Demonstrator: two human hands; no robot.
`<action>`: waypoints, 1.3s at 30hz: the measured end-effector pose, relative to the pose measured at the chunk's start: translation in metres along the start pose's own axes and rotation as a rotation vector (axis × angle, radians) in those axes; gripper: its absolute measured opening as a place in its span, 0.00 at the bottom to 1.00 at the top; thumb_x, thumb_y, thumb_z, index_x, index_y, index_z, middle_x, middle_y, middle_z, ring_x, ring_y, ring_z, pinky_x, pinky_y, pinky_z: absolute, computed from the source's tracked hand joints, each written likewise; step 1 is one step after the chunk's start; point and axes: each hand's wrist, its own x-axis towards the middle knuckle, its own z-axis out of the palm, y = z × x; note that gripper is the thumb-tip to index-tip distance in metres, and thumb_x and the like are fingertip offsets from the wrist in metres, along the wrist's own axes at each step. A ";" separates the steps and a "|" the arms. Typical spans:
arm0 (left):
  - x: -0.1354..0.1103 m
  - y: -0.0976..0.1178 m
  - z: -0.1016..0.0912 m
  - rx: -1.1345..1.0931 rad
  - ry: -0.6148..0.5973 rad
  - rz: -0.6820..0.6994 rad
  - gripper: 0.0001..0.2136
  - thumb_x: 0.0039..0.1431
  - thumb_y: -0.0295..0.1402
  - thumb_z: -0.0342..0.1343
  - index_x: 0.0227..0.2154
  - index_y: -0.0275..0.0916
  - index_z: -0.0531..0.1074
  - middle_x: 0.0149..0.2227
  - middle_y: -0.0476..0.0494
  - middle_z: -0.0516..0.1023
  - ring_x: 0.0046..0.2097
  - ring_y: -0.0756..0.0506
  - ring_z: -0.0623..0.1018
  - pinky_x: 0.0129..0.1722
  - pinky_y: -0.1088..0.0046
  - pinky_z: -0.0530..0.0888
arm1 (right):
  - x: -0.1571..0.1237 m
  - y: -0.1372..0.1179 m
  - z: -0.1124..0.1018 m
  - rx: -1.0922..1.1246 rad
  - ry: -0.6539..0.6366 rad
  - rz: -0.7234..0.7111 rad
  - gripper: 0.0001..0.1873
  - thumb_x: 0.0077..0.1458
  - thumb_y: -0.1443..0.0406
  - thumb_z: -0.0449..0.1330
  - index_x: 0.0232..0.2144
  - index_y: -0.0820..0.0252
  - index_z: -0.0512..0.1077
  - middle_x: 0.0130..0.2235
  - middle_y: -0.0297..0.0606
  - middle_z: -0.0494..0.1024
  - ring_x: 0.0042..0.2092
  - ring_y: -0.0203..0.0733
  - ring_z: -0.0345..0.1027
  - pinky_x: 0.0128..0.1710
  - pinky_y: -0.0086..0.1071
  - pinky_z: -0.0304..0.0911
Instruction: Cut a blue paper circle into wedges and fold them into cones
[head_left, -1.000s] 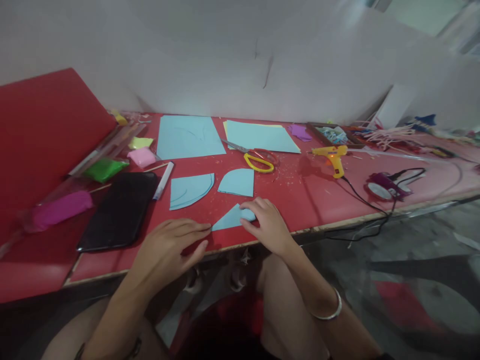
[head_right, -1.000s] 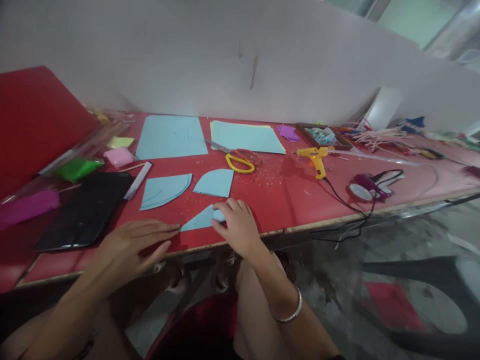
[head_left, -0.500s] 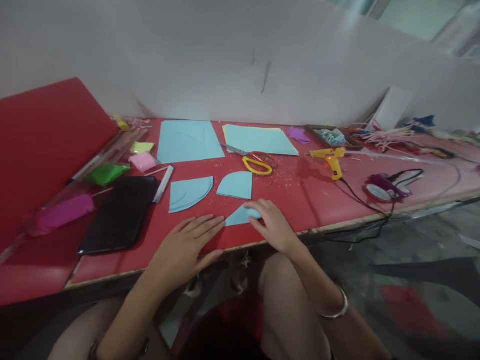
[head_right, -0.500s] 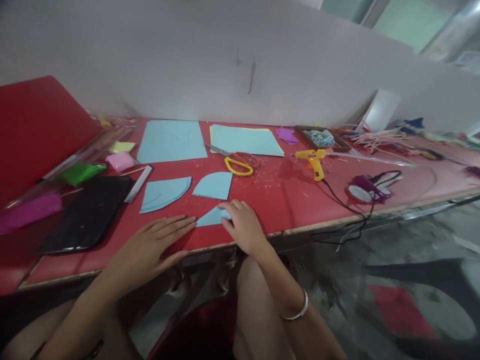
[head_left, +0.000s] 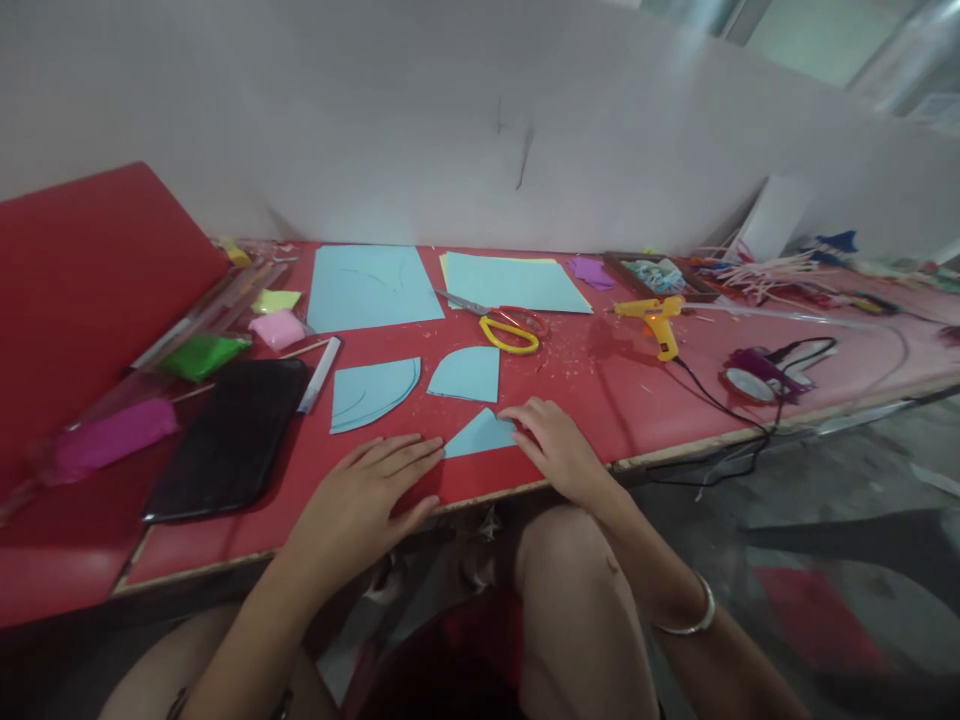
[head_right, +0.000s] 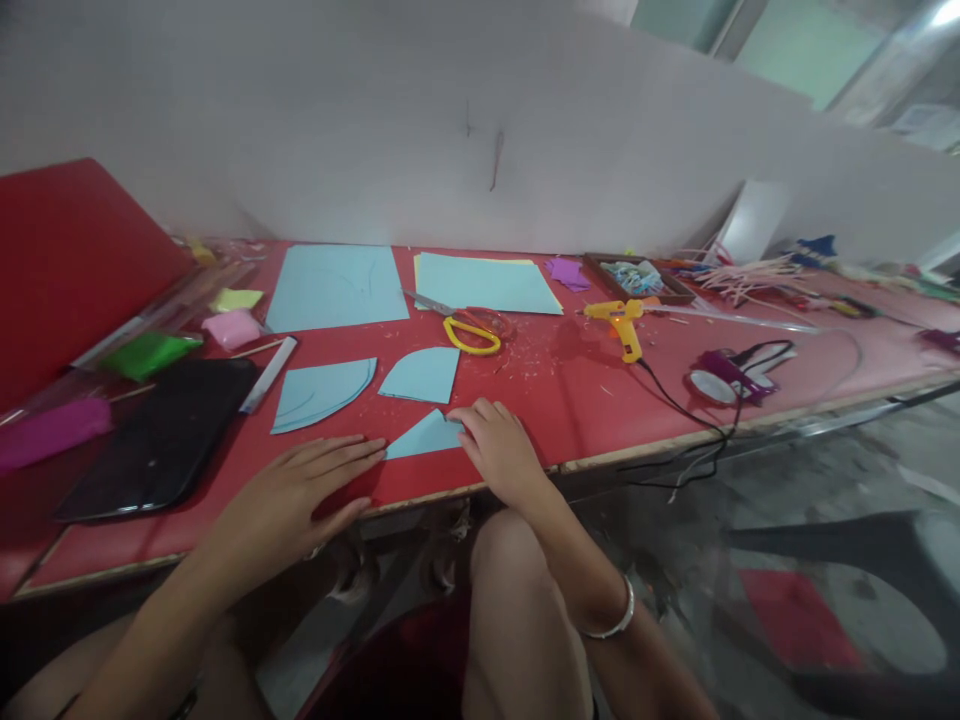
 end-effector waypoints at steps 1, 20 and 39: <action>0.001 0.000 0.000 -0.002 0.006 -0.002 0.19 0.58 0.42 0.48 0.51 0.44 0.67 0.53 0.48 0.72 0.53 0.44 0.70 0.52 0.63 0.67 | 0.001 0.001 0.000 -0.028 -0.003 -0.001 0.15 0.59 0.71 0.47 0.46 0.60 0.68 0.38 0.43 0.70 0.40 0.45 0.62 0.42 0.37 0.59; 0.031 0.023 -0.002 -0.068 0.058 0.012 0.07 0.51 0.27 0.53 0.35 0.39 0.68 0.46 0.42 0.72 0.46 0.42 0.71 0.43 0.64 0.71 | 0.008 -0.006 -0.016 0.099 -0.004 -0.157 0.04 0.51 0.73 0.56 0.28 0.61 0.66 0.33 0.39 0.69 0.37 0.41 0.63 0.38 0.34 0.60; 0.032 0.018 0.005 -0.175 -0.058 -0.001 0.20 0.56 0.39 0.51 0.51 0.42 0.65 0.58 0.39 0.64 0.57 0.40 0.65 0.54 0.58 0.65 | 0.007 0.017 -0.005 0.311 -0.016 -0.356 0.12 0.56 0.70 0.51 0.39 0.56 0.73 0.47 0.43 0.71 0.47 0.39 0.67 0.45 0.34 0.64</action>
